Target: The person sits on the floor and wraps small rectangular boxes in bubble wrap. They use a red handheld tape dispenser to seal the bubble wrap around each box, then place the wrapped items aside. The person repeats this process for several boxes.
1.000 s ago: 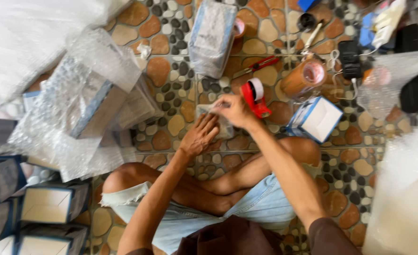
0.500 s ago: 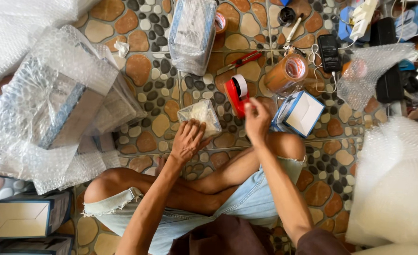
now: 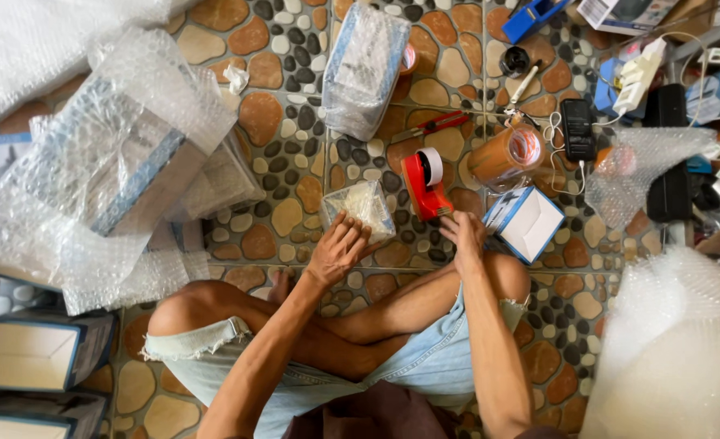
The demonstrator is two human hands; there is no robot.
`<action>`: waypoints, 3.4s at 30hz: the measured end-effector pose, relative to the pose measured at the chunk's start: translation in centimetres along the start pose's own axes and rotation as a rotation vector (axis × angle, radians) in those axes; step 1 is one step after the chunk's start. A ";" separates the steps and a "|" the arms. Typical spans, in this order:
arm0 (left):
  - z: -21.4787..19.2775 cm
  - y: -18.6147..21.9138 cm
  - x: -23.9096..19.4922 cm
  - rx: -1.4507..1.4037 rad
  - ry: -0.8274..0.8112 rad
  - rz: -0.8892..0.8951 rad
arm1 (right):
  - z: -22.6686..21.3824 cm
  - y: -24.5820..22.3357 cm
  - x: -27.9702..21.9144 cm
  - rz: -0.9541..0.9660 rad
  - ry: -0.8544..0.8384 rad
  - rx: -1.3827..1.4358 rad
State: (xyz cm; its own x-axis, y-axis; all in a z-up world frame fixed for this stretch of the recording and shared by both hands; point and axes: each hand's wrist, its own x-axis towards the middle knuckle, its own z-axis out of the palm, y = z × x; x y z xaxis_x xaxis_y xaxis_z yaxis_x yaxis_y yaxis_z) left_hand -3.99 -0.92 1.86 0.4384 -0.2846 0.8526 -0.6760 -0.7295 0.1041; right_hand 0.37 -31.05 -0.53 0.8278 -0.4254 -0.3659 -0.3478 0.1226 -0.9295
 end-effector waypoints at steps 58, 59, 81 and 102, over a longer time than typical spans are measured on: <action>7.4 -21.5 -0.8 0.485 -0.442 -0.170 | 3.6 5.7 0.0 -0.100 0.009 0.060; 8.4 -21.9 -0.8 0.597 -0.414 -0.230 | 3.0 5.4 -0.1 -0.087 0.001 0.055; -24.5 -16.6 16.6 0.543 -0.654 -0.675 | 4.8 5.8 -2.4 -0.502 0.220 -0.402; -3.1 2.2 -4.5 -0.570 0.091 -1.333 | 9.3 2.6 -12.4 -0.300 -0.357 -0.503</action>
State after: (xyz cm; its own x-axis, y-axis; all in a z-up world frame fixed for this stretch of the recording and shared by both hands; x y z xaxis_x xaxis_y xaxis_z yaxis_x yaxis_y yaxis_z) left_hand -9.26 0.69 -0.17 0.8934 0.4490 -0.0117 0.0472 -0.0678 0.9966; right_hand -6.69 -17.17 1.12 0.9846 -0.0439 -0.1695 -0.1720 -0.4226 -0.8898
